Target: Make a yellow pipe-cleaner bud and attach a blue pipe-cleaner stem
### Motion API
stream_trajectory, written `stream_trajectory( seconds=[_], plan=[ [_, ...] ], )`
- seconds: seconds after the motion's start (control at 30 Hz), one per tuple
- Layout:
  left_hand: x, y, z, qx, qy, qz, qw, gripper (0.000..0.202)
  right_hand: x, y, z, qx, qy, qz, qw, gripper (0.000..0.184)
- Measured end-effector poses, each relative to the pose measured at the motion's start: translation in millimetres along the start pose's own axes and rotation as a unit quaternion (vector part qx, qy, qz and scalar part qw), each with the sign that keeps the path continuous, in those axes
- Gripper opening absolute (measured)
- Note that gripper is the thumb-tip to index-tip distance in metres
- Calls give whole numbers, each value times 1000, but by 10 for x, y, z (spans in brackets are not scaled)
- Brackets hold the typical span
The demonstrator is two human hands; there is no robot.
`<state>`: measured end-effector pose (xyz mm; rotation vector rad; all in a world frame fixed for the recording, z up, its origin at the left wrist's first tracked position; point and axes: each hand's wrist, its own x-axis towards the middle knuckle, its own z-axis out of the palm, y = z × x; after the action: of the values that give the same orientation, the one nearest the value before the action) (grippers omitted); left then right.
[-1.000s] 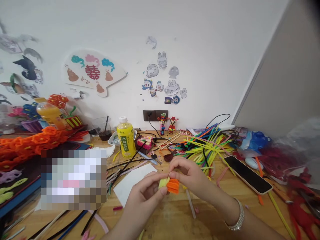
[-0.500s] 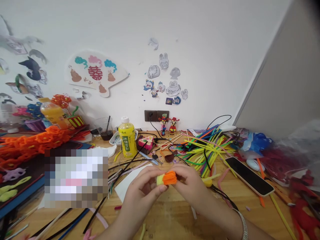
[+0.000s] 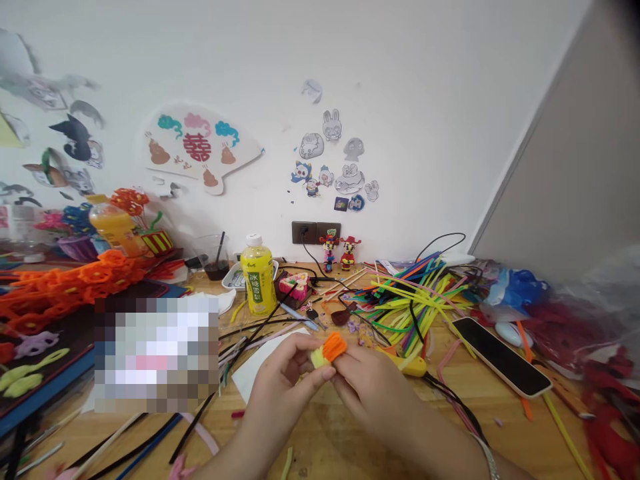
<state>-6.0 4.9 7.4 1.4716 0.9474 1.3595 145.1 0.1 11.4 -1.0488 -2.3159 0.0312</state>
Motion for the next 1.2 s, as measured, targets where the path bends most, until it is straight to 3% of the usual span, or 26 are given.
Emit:
stream_trajectory(
  seconds=[0.17, 0.3, 0.4, 0.47, 0.57, 0.67, 0.83, 0.93, 1.0, 1.2],
  plan=[
    [16, -2, 4, -13, -10, -14, 1000, 21, -7, 22, 14, -25, -5, -6, 1000, 16],
    [31, 24, 0, -9, 2, -23, 1000, 21, 6, 18, -55, -1, -7, 34, 999, 13],
    [37, 43, -13, 9, -1, -20, 1000, 21, 21, 26, -131, 29, 20, 74, 997, 31],
    [36, 46, -22, 36, 1, -14, 999, 21, 28, 43, -164, 36, 13, 62, 997, 42],
    [24, 30, -22, 78, 3, -17, 997, 20, 36, 74, -161, 25, -6, 27, 999, 34],
    [13, 9, -5, 66, 1, -30, 997, 18, 40, 94, -107, 30, 13, 25, 999, 31],
    [48, 27, -6, -17, 39, -34, 999, 20, 37, 104, -51, 21, 32, 17, 999, 43],
    [89, 26, -35, -20, 75, -22, 997, 19, 34, 120, -87, -3, 26, 3, 1000, 26],
    [101, -1, -52, 10, 64, -6, 998, 17, 37, 129, -142, -18, 16, -30, 999, 13],
    [55, -74, -57, 153, -41, 24, 987, 11, 76, 96, -346, -61, -10, -84, 995, 16]
  ],
)
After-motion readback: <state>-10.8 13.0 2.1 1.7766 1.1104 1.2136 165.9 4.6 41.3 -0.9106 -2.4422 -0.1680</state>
